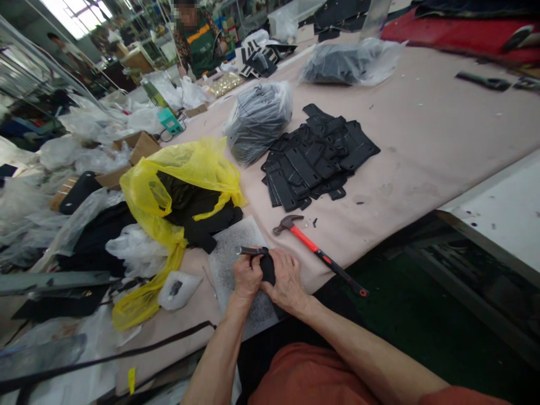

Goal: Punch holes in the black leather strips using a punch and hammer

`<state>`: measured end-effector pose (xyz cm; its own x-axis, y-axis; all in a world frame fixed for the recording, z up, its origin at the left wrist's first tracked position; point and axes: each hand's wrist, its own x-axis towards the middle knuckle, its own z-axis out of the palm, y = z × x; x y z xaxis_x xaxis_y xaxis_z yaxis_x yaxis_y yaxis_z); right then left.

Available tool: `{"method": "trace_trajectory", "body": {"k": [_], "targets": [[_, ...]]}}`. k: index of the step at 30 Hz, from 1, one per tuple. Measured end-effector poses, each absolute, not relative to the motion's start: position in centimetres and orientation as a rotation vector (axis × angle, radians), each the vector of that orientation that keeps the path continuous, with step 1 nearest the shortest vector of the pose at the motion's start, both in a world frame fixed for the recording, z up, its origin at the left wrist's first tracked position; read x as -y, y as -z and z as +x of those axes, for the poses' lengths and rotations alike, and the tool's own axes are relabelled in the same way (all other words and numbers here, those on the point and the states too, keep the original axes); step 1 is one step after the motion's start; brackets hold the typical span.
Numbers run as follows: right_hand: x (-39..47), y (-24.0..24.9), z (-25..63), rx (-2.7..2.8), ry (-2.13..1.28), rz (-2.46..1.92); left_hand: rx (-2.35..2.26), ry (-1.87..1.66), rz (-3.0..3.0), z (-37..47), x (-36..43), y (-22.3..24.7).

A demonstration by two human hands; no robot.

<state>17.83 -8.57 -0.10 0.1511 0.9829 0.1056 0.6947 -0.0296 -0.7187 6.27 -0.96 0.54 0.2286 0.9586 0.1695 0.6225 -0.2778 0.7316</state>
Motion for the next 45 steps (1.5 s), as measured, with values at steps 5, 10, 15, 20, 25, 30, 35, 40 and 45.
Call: {"method": "trace_trajectory", "body": {"k": [5,10,15,20,25,30,35,40,45], "targets": [[8.6,-0.2,17.8,1.632,-0.577,-1.793,-1.488,-0.818,2.059,6.4,1.0,-0.3],[8.9,-1.6,20.7,1.694,-0.525,-1.763,-1.463,-0.800,2.164,6.3,0.9,-0.1],[9.0,-2.7,26.7,1.687,-0.362,-2.190,-1.480,-0.784,2.227,6.2,0.9,0.4],[8.3,-2.8,30.1,1.700,-0.739,-2.308,-1.501,-0.761,2.284,6.3,1.0,0.2],[8.4,-3.0,29.6,0.848,-1.711,-1.899,-1.490,-0.747,2.306,6.4,1.3,-0.2],[8.5,-7.2,28.9,0.697,-1.729,-1.794,-1.460,-0.786,2.280,6.3,1.4,-0.1],[6.7,-19.3,28.9,1.092,-0.869,-1.548,-1.454,-0.789,2.255,6.1,1.4,0.2],[7.5,-22.0,27.8,1.395,-0.105,-1.437,-1.429,-0.816,2.249,6.0,1.4,0.5],[8.4,-19.2,28.2,2.204,-0.164,-1.675,-1.438,-0.809,2.252,6.0,1.4,0.6]]}}
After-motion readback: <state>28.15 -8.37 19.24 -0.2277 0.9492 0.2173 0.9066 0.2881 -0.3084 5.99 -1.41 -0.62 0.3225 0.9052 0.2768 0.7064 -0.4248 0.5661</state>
